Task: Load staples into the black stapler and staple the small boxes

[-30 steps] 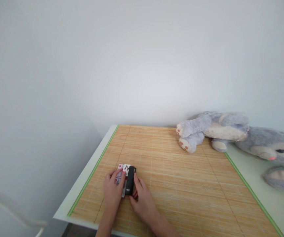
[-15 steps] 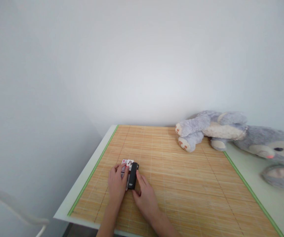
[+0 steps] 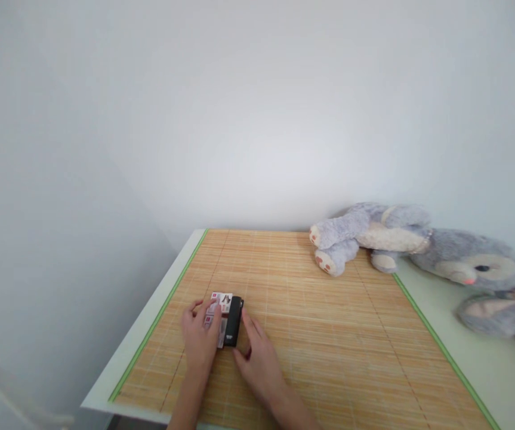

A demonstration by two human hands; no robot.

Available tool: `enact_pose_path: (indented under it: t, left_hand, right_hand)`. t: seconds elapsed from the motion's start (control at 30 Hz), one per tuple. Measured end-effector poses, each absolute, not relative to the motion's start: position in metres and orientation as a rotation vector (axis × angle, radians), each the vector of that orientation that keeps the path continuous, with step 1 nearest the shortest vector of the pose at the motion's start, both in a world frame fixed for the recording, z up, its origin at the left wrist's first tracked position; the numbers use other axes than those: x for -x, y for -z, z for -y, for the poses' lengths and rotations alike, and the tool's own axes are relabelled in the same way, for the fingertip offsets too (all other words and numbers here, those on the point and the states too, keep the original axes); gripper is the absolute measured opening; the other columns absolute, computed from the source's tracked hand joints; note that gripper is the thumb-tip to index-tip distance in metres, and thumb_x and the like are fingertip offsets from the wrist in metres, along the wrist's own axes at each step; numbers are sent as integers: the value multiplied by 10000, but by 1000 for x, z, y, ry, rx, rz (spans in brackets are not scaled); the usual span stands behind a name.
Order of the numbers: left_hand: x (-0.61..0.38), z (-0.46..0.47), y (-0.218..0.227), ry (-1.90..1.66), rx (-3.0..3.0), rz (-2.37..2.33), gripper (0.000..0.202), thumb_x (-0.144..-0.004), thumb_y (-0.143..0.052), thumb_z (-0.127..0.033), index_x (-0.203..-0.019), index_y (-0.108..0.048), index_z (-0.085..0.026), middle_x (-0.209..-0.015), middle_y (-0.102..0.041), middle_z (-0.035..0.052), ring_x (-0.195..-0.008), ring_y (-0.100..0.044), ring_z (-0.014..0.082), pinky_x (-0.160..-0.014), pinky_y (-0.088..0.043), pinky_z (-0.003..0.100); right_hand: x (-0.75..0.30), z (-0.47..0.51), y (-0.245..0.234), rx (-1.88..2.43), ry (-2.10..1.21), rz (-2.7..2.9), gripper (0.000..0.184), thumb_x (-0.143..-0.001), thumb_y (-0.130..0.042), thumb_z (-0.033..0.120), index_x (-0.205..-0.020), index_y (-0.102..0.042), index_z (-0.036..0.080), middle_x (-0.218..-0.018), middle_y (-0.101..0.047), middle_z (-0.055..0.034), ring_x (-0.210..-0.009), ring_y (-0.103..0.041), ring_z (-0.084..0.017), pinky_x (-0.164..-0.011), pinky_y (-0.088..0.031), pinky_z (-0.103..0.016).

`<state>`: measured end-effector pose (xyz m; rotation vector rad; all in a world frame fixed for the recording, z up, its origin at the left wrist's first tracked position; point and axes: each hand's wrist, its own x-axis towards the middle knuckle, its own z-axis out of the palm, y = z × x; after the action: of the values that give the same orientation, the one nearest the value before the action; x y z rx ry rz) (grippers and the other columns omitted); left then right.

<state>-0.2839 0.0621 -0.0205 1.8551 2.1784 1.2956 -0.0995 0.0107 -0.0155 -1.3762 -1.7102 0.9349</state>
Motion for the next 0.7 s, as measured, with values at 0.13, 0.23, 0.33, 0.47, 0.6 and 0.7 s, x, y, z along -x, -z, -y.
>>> enact_pose_path:
  t: [0.13,0.23,0.33,0.47,0.6,0.7]
  left_hand:
    - [264,-38,2,-1373,-1879,-2133,343,-1000,-500,-423,-1193,-722,-245,-1308,-592,118,-1191,-566,329,-1095,-443,573]
    - [223,-16,-1,-1212,-2076,-1829,312,-994,-517,-368,-1229,-705,-286,-1276,-641,103,-1214,-597,318,-1071,-495,529]
    - [179,-1,9,-837,-2286,-1576,435,-1000,-516,-369,-1426,-596,-334,-1427,-613,79,-1333,-558,320,-1107,-488,547]
    - [148,3,31,-695,-2377,-1578,694,-990,-543,-426,-1634,-302,-325,-1678,-363,57,-1545,-321,356,-1201,-382,616]
    - [142,1,42,-708,-2389,-1659,756,-970,-566,-484,-1646,-252,-357,-1694,-330,57,-1574,-245,395,-1210,-293,702]
    - [141,2,42,-687,-2380,-1694,769,-964,-566,-511,-1646,-235,-380,-1691,-332,52,-1575,-240,403,-1204,-258,738]
  right_hand:
    - [48,2,13,1484,-752,1697,768,-883,-577,167,-1607,-370,319,-1540,-545,-43,-1400,-525,-258,-1196,-451,-463]
    - [-6,13,20,1640,-497,1734,628,-967,-535,280,-1582,-419,324,-1534,-559,-37,-1429,-489,-270,-1218,-407,-496]
    - [-49,25,29,1777,-291,1823,647,-986,-534,392,-1610,-373,332,-1624,-463,-17,-1530,-353,-308,-1248,-336,-547]
    - [-67,38,39,1945,-154,1896,738,-971,-541,516,-1643,-277,363,-1703,-312,0,-1594,-173,-388,-1246,-220,-679]
    - [-55,43,44,2012,-71,1890,773,-959,-541,592,-1645,-265,367,-1721,-245,-17,-1596,-114,-429,-1235,-109,-742]
    - [-45,43,45,2046,-12,1876,771,-966,-521,605,-1646,-279,334,-1721,-237,-42,-1596,-94,-438,-1230,-89,-748]
